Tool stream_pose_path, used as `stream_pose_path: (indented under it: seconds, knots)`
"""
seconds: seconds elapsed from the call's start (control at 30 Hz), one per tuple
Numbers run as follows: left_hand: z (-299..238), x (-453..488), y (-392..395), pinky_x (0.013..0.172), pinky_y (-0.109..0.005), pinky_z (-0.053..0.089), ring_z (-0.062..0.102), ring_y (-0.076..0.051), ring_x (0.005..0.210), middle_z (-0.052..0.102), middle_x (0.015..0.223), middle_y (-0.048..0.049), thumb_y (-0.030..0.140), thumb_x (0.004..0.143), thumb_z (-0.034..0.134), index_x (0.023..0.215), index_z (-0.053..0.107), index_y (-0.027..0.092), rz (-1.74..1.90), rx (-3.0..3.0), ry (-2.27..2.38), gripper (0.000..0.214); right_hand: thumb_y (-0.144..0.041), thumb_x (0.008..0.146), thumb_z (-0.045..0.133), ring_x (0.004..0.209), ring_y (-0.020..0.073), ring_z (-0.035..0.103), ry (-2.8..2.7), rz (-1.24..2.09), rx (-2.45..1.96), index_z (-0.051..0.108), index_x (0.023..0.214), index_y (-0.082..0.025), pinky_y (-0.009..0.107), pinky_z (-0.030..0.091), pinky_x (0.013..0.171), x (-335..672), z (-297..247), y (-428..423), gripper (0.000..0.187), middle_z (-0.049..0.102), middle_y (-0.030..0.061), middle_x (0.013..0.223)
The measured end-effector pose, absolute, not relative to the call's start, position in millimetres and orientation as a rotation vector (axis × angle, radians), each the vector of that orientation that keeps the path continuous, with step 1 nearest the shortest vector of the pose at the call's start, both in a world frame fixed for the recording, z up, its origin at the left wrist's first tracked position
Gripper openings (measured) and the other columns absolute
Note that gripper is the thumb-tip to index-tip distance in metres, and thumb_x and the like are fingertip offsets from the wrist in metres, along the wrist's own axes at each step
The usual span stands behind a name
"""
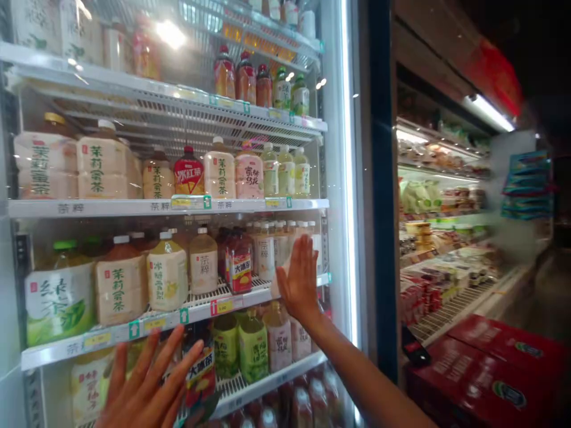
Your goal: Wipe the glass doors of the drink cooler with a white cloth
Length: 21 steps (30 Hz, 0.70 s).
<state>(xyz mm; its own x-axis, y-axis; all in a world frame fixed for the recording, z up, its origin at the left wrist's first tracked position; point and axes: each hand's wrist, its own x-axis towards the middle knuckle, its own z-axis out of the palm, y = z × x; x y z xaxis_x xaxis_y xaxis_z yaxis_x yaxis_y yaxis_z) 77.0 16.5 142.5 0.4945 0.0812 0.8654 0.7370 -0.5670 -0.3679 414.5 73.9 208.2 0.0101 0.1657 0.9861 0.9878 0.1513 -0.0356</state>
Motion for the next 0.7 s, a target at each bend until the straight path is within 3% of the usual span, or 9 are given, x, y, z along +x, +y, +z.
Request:
stream_pose_path:
  seconds: [0.07,0.17,0.23,0.3,0.43,0.5,0.57,0.7]
  knots:
    - [171.4,77.2,12.4,0.133,-0.051,0.000,0.015,-0.024,0.162,0.041,0.165,-0.0006,0.043,0.097,0.053,0.158,0.039,0.036,-1.013,-1.981,-0.624,0.062,-0.039,0.106,0.042,0.162,0.0326,-0.002,-1.520,-1.034,-1.162,-0.007,0.165,-0.007,0.064,0.023,0.127,396.7,183.6,67.4,0.083,0.000,0.0203,0.174]
    - [202.4,76.2,11.5,0.133,-0.051,0.001,0.018,-0.024,0.161,0.043,0.164,-0.0004,0.042,0.096,0.057,0.157,0.039,0.035,-0.832,-1.979,-0.527,0.064,-0.050,0.100,0.054,0.162,0.0281,0.011,-1.958,-1.160,-0.908,0.011,0.165,-0.008,0.053,0.028,0.128,376.3,138.1,53.6,0.089,0.019,0.0157,0.173]
    - [223.1,70.7,13.3,0.134,-0.051,0.001,0.020,-0.022,0.161,0.044,0.163,0.0019,0.044,0.096,0.058,0.157,0.039,0.037,-0.716,-1.961,-0.491,0.064,-0.056,0.098,0.056,0.161,0.0241,0.018,-2.142,-1.226,-0.754,0.020,0.165,-0.011,0.047,0.028,0.129,373.6,150.0,51.5,0.088,0.031,0.0112,0.170]
    - [249.5,61.7,15.3,0.134,-0.049,0.000,0.020,-0.021,0.160,0.042,0.164,0.0039,0.046,0.096,0.057,0.157,0.037,0.039,-0.639,-1.943,-0.484,0.064,-0.056,0.100,0.053,0.161,0.0241,0.017,-2.136,-1.255,-0.757,0.019,0.165,-0.012,0.048,0.024,0.130,375.4,208.0,59.7,0.085,0.031,0.0110,0.170]
    - [311.0,38.9,18.7,0.133,-0.052,-0.001,0.016,-0.023,0.161,0.027,0.171,0.0039,0.044,0.100,0.053,0.160,0.026,0.043,-0.647,-1.877,-0.559,0.066,-0.053,0.105,0.043,0.162,0.0317,0.005,-1.838,-1.194,-0.902,0.009,0.163,-0.005,0.059,0.013,0.130,363.2,368.8,86.4,0.083,0.012,0.0186,0.174]
    - [332.7,26.2,20.5,0.133,-0.055,0.001,0.012,-0.025,0.162,0.019,0.173,0.0030,0.042,0.101,0.050,0.161,0.021,0.043,-0.721,-1.819,-0.653,0.067,-0.052,0.106,0.041,0.162,0.0349,0.002,-1.687,-1.116,-0.942,0.004,0.162,-0.002,0.064,0.010,0.128,342.9,404.8,90.8,0.084,0.006,0.0219,0.174]
    - [341.8,12.4,22.7,0.132,-0.058,0.004,0.008,-0.026,0.162,0.013,0.175,0.0018,0.040,0.102,0.047,0.162,0.019,0.041,-0.794,-1.760,-0.746,0.066,-0.054,0.103,0.046,0.162,0.0342,0.000,-1.706,-1.127,-0.868,0.003,0.163,-0.001,0.062,0.011,0.129,317.1,390.8,87.2,0.090,0.005,0.0225,0.174]
    - [332.2,-15.0,24.8,0.131,-0.060,0.009,0.008,-0.027,0.162,0.015,0.174,-0.0018,0.036,0.103,0.045,0.163,0.022,0.037,-0.758,-1.720,-0.837,0.064,-0.063,0.094,0.059,0.162,0.0270,0.009,-2.143,-1.360,-0.472,0.018,0.163,-0.004,0.048,0.017,0.132,279.8,299.3,73.0,0.099,0.021,0.0142,0.173]
